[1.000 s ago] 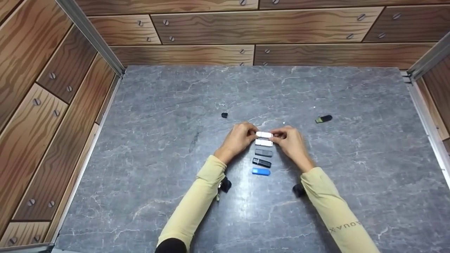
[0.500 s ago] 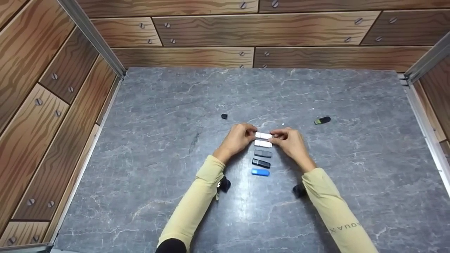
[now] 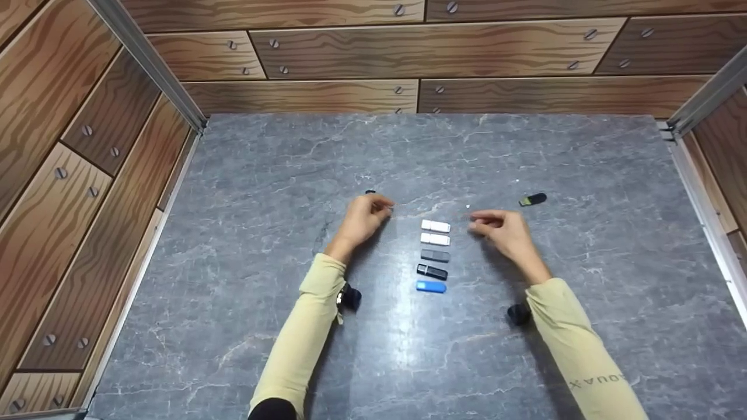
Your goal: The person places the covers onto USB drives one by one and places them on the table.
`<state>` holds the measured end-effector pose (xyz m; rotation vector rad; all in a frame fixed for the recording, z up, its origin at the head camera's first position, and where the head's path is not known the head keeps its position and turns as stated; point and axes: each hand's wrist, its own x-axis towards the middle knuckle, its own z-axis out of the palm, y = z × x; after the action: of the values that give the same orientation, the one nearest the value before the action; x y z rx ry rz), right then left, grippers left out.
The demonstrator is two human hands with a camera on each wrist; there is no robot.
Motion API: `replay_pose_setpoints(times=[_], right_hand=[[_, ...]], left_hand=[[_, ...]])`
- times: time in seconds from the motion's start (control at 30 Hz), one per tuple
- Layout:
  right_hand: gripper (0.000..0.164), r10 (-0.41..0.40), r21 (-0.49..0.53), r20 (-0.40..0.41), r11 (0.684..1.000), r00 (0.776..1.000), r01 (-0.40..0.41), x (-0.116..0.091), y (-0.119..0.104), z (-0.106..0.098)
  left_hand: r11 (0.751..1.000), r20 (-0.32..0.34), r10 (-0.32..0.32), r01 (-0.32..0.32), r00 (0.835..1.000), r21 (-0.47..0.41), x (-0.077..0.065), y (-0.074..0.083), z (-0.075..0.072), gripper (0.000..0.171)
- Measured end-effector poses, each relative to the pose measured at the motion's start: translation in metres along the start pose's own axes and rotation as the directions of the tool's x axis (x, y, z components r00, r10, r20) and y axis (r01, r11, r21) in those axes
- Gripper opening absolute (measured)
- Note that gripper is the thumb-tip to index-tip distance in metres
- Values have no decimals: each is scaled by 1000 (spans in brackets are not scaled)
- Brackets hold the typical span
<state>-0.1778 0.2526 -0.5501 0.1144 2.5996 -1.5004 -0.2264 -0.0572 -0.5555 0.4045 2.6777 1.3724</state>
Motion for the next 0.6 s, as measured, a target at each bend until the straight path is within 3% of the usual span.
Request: replay_pose_setpoints(times=[0.17, 0.4, 0.6], right_hand=[[29, -46, -27, -39, 999, 998, 45, 0, 5, -11], [29, -88, -62, -44, 994, 995, 85, -1, 14, -30], [28, -94, -97, -125, 992, 988, 82, -4, 26, -50]], left_hand=[[999, -50, -33, 31, 998, -35, 3, -7, -11, 18], [999, -163, -46, 44, 986, -16, 5, -15, -20, 15], [998, -188, -63, 63, 980, -9, 4, -22, -23, 9]])
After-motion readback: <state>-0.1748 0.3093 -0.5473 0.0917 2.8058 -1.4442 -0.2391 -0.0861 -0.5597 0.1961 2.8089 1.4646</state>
